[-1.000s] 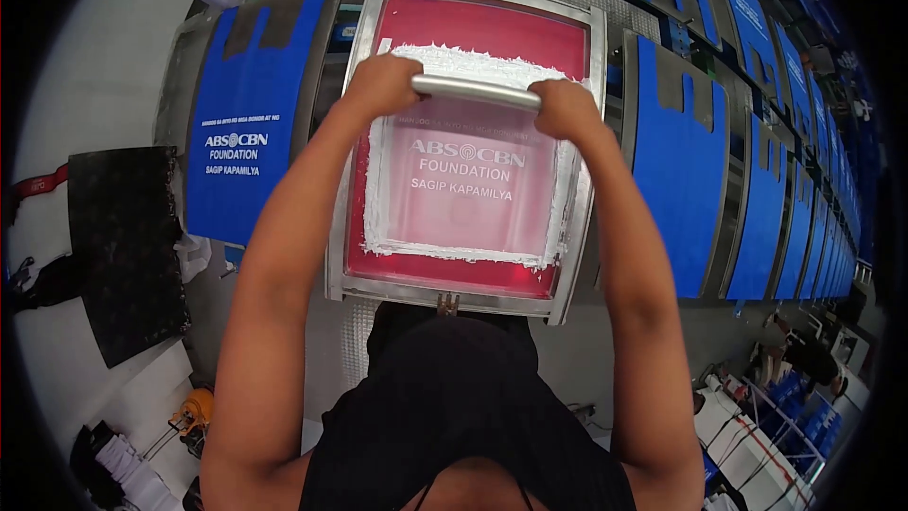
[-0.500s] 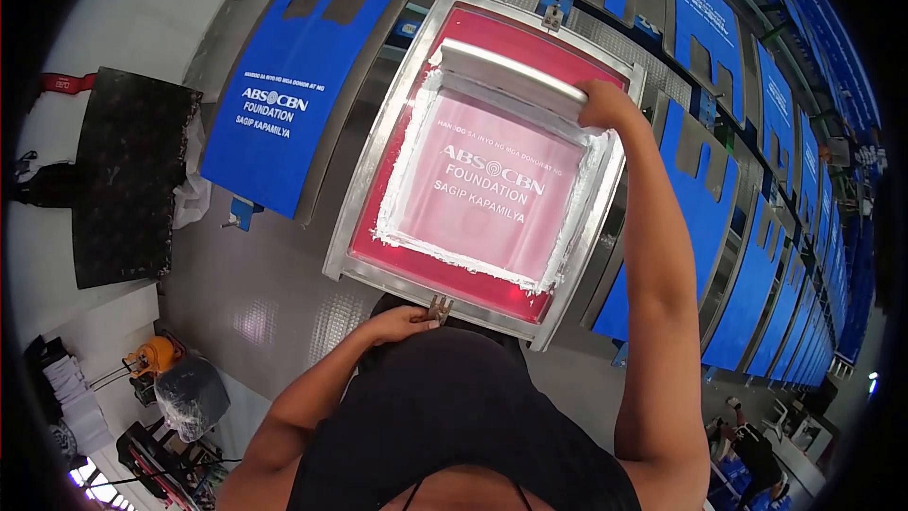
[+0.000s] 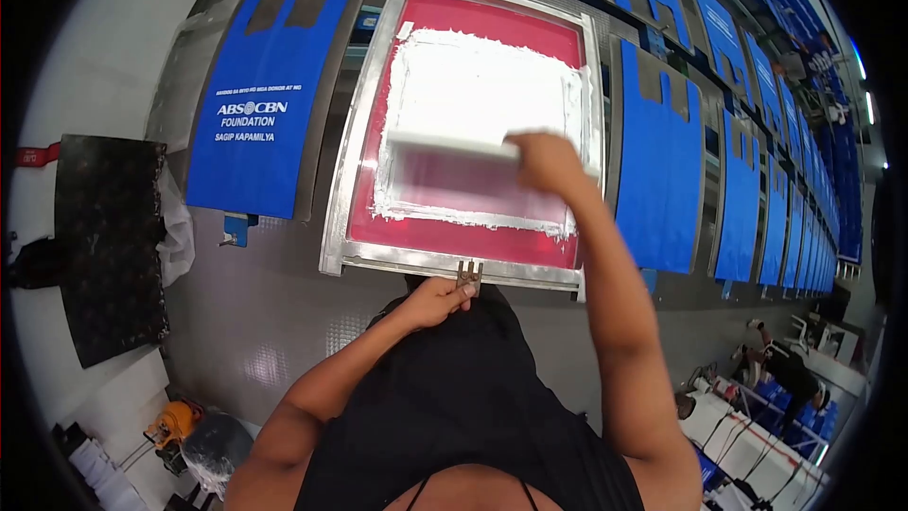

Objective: Manually applying white ink to shirts using a screen printing frame and squeegee at multiple print stations.

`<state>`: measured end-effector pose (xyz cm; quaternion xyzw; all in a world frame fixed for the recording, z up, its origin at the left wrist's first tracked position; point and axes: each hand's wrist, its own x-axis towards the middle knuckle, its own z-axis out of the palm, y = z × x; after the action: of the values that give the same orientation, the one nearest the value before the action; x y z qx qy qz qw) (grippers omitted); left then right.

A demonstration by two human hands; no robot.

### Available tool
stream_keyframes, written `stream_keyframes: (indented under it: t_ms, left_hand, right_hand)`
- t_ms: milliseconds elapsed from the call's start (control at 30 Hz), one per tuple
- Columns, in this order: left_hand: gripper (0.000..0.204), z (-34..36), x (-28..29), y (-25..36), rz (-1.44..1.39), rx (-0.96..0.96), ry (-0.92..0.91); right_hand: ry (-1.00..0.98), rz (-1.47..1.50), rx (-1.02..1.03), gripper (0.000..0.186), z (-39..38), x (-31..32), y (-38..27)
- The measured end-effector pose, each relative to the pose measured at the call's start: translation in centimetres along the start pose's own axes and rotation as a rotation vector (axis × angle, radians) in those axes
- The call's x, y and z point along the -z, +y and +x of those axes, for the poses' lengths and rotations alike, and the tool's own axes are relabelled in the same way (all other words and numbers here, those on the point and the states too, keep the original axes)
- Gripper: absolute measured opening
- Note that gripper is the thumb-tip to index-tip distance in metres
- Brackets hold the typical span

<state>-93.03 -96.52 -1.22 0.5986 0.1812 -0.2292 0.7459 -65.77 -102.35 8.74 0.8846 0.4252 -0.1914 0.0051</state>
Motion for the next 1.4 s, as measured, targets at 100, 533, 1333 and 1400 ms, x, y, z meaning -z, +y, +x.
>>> stream_keyframes:
  t_ms: [100,533,1333,1400]
  left_hand:
    - [0.04,0.4,0.1,-0.7,0.01,0.036,0.005]
    - [0.054,1.3,-1.0,-2.3,0.217,0.25,0.241]
    - [0.045,8.8,14.2,-0.8,0.168,-0.287,0.832]
    - [0.046,10.3,14.9,-1.6,0.151,-0.311,0.761]
  right_hand:
    - [0.152,0.124,0.107,0.036,-9.7,-4.5,-3.8]
    - [0.295,0.374,-0.036,0.034,-12.5,-6.4,7.8]
    - [0.379,1.263,-0.38,0.03,-10.8,-10.6,13.2]
    - [0.454,1.243,-0.412,0.026,-11.4,-10.4,12.3]
